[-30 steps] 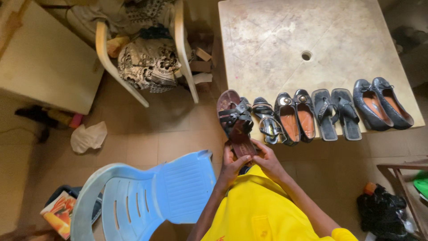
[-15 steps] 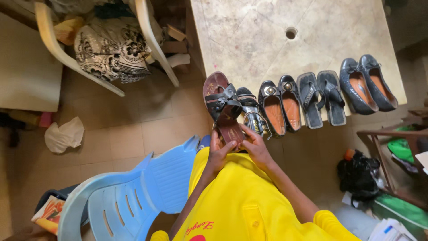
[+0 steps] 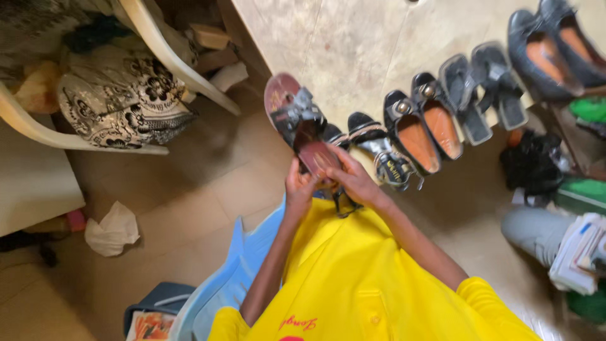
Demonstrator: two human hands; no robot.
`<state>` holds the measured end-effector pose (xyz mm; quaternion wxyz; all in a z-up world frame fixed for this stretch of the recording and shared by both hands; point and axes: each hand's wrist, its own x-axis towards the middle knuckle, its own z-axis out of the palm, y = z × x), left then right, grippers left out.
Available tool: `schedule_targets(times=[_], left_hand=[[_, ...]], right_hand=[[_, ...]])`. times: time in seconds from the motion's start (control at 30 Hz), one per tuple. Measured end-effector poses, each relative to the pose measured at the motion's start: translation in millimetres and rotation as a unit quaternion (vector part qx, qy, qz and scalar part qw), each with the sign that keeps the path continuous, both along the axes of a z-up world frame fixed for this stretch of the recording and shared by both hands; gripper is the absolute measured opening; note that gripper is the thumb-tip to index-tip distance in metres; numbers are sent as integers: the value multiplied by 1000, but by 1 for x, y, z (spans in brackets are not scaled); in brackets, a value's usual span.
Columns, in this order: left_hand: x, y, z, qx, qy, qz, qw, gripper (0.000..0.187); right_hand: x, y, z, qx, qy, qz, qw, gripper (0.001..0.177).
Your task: The person carries a shoe and places it on a table, then returns to pick up a sandal and sets it on the table alongside other footwear.
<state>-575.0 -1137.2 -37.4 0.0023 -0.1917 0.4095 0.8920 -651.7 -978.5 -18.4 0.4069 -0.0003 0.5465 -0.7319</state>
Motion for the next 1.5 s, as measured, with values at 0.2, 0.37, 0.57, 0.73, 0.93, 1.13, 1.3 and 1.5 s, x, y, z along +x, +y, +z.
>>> schedule_targets(times=[0.2, 0.37, 0.57, 0.73, 0.93, 1.13, 1.3, 1.5], left_hand=[[-35, -58, -18, 21, -45, -56, 997, 52], [-64, -70, -66, -49, -21, -44, 998, 40], [-101, -65, -91, -9, -73, -19, 997, 31], [-114, -64, -109, -52, -61, -17, 997, 37], [-117, -54, -100, -115, -120, 7, 986, 54], [-121, -50, -96, -216, -144, 65, 964, 60], [-127, -57, -86, -311, -178, 16, 934, 60], [-124, -74, -80, -348, -122, -51, 928, 76]], right_hand=[[-22, -42, -42, 73, -2, -28, 997, 54], [-40, -60, -71, 142, 2, -87, 986, 48], [-66, -79, -78, 158, 0, -147, 976, 53], [-71, -83, -74, 215, -41, -143, 965, 72], [-70, -88, -72, 207, -9, -181, 961, 70], [-73, -94, -62, 238, 32, -176, 955, 58], [-79, -89, -72, 193, -20, -205, 959, 61], [-71, -83, -70, 164, -59, -236, 956, 56]])
